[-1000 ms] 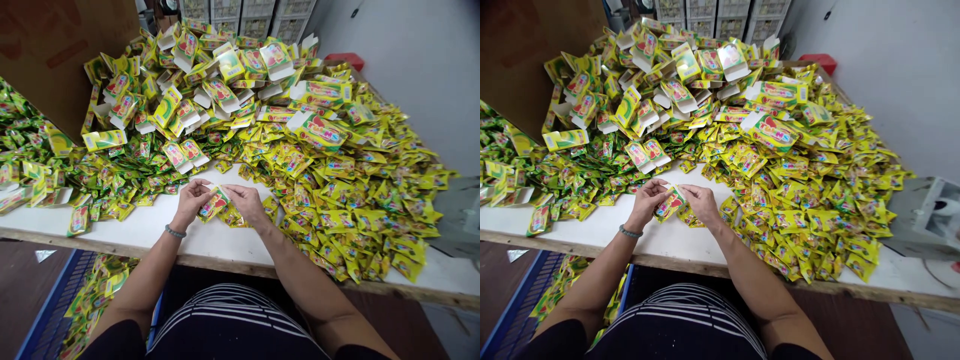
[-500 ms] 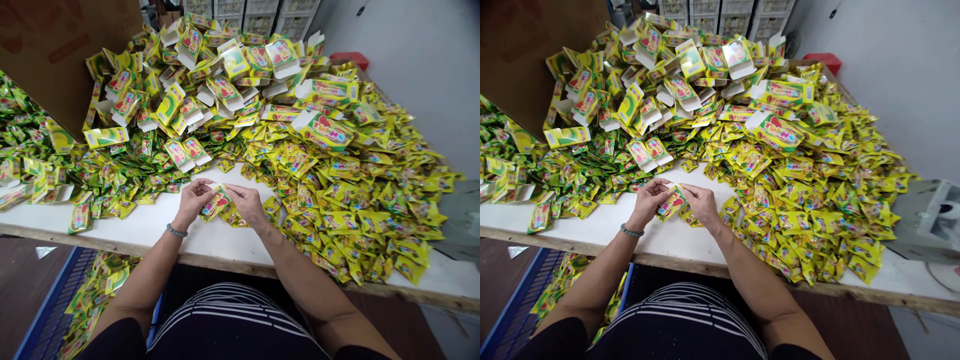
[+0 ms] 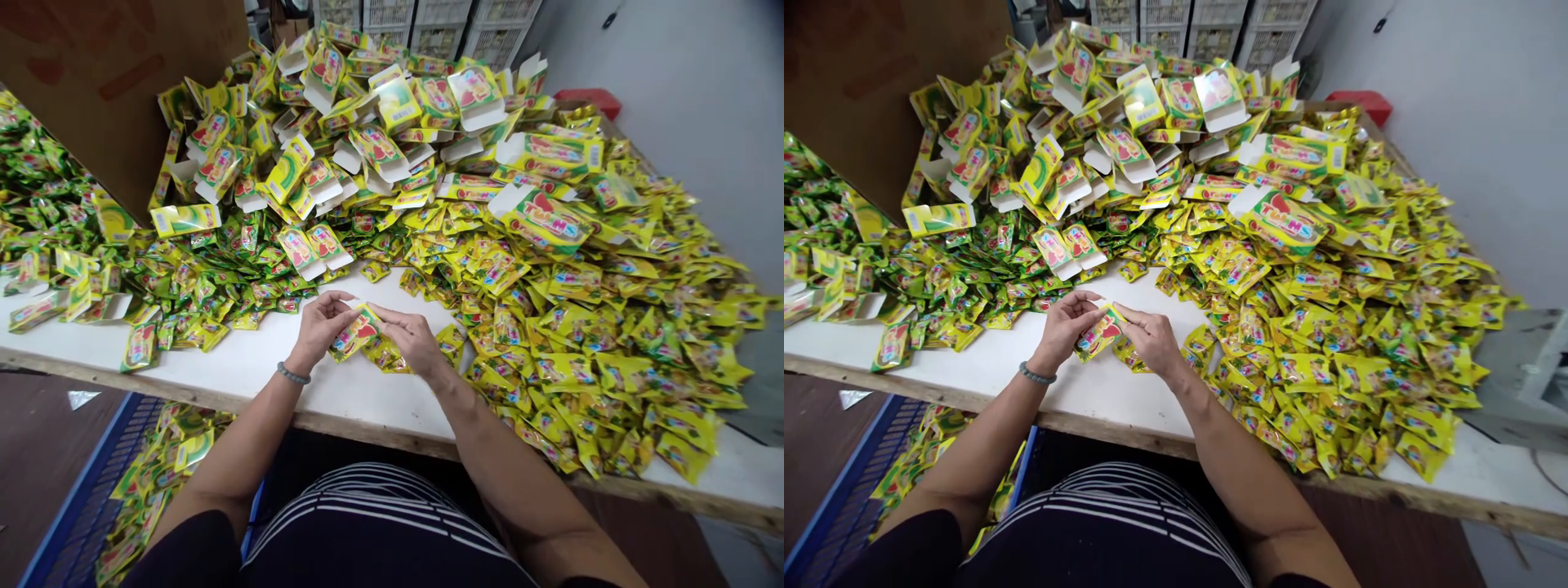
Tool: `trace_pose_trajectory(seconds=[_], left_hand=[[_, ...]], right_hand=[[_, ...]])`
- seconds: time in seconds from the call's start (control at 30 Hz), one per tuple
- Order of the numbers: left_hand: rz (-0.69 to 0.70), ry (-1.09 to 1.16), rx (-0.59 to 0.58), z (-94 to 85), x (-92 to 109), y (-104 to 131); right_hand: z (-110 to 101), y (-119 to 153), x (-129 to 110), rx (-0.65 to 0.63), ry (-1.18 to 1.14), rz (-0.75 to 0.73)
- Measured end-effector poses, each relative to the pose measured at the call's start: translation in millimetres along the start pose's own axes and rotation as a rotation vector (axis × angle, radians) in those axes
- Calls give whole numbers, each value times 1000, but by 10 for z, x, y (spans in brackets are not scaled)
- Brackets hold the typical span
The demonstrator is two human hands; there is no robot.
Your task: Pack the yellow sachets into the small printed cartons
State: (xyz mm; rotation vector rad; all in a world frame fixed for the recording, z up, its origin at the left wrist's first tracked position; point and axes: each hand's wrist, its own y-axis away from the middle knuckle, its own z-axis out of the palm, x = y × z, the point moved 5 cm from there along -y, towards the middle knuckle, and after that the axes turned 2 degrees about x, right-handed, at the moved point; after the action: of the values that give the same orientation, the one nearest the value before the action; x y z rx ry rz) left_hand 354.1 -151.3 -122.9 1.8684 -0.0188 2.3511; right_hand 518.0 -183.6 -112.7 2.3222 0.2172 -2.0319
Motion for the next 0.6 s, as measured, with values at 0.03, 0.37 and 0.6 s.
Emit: trace_pose_trajectory(seconds=[0.03, 0.37, 0.6], left_hand=[[-6, 17, 15, -6, 6, 2], [-39, 136, 82, 3, 36, -12], [-51, 130, 87, 10, 39, 10]], right_hand=[[36, 24, -17, -6, -42, 6], [270, 55, 107, 98, -323, 4], [289, 93, -83, 166, 267, -286]])
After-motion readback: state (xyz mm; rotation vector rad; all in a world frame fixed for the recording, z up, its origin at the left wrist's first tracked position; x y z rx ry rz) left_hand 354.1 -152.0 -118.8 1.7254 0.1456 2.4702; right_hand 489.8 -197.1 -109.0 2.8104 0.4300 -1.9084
